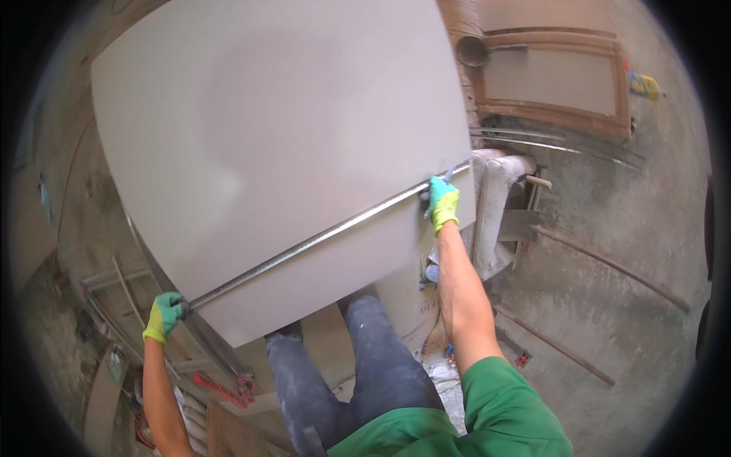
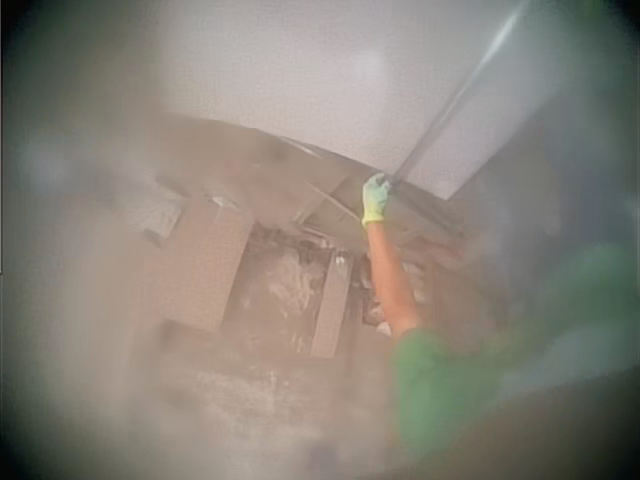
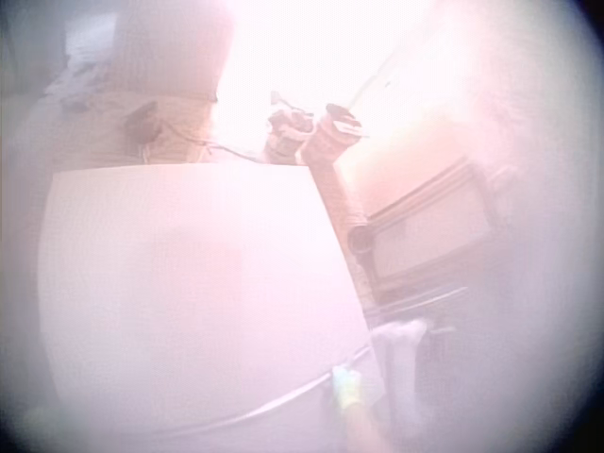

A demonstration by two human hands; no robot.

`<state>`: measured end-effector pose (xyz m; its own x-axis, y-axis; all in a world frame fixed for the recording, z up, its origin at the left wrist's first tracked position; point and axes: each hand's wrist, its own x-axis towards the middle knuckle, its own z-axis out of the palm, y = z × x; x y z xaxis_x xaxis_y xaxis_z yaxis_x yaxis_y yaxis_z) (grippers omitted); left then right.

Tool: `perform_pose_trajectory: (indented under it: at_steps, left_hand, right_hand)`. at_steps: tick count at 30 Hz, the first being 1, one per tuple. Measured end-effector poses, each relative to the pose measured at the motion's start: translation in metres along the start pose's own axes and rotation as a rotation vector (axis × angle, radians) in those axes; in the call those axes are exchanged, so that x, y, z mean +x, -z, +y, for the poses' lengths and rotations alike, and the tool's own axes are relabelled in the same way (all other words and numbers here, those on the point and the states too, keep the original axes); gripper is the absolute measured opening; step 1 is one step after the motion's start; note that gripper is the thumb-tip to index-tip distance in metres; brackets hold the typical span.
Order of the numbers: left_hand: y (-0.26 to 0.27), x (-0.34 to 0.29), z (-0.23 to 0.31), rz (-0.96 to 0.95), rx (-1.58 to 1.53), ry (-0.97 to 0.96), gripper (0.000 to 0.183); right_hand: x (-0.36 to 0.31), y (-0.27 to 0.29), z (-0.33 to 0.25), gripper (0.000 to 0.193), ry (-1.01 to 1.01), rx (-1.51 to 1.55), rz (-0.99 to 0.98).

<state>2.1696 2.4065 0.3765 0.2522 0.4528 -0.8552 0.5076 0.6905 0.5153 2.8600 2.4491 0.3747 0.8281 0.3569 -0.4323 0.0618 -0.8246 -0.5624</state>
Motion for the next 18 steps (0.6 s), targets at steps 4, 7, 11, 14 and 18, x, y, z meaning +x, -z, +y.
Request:
perform_pose_trajectory:
  at_steps: [4, 7, 11, 14, 18]
  left_hand:
    - [0.003, 0.000, 0.000, 0.028, -0.038, 0.040, 0.007]
    - [0.003, -0.002, 0.007, 0.023, -0.025, 0.032, 0.008]
    - [0.001, -0.004, 0.017, 0.026, -0.029, 0.043, 0.008]
    - [0.000, -0.006, 0.021, 0.038, -0.042, 0.041, 0.009]
    - [-0.001, -0.008, 0.022, 0.049, -0.048, 0.052, 0.011]
  right_hand:
    - [-0.017, -0.003, -0.012, 0.023, -0.049, 0.020, -0.033]
    - [-0.024, -0.001, -0.019, 0.023, -0.047, 0.042, -0.042]
    - [-0.030, 0.000, -0.027, 0.022, -0.087, 0.082, -0.064]
    - [-0.032, 0.001, -0.032, 0.022, -0.111, 0.097, -0.073]
    - [-0.031, 0.004, -0.031, 0.024, -0.114, 0.106, -0.136]
